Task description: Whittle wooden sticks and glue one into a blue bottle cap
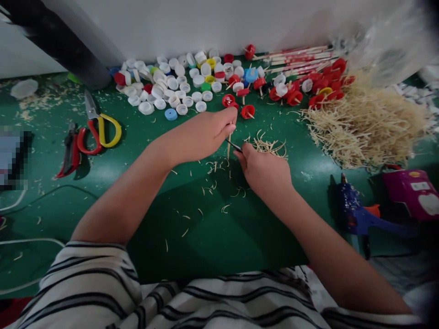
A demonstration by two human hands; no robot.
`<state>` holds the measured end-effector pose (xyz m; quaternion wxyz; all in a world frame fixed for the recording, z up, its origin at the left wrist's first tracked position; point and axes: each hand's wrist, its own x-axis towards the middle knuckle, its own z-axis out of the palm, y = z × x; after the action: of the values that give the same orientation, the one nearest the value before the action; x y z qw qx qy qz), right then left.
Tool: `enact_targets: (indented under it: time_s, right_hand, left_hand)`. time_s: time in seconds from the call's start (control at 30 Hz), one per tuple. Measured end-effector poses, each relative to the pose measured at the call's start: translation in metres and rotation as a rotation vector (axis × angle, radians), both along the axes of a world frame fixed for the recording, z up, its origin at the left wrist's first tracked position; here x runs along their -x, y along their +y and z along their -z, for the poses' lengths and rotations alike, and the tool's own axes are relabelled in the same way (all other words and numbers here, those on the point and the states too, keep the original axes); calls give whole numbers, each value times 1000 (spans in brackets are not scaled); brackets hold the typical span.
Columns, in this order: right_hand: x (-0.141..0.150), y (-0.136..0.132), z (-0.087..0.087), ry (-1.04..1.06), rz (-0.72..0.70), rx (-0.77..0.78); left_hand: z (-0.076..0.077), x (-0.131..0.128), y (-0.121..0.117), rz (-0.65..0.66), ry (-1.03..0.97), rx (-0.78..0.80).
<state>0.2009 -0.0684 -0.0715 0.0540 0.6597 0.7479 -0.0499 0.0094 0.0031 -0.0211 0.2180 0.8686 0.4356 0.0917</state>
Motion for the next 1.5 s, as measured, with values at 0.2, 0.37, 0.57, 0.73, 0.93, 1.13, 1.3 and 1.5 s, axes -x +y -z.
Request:
enact_targets:
  time_s: [0.2,0.37,0.57,0.73,0.93,1.13,1.3,1.5]
  right_hand:
    - [2,-4,-3,-16,-14,125]
    - [2,-6,-7,-33,-7,151]
    - [0,-8,-8,-28,-11,192]
    - [-2,-8,-8,-18,-15,225]
    - [1,-15,-10,-93,-57,253]
    - [-3,-17,-6,-78,-43,199]
    - [-4,-11,-8,-38,10,99]
    - [-2,-5,-5,-34,-4,-10]
  left_hand:
    - [-2,1,-2,2,2,-6]
    - [-2,-1,-3,6,2,-16]
    - [-1,-1,-2,-3,-6,-18]
    - [-1,1,-2,-8,-5,-7]
    - [1,3,0,-6,-33,-15]
    - [-2,2,-1,7,-53,-6]
    - [-4,-2,-4,-16,-51,-8]
    - [-3,-5,-6,-16,-40,-18]
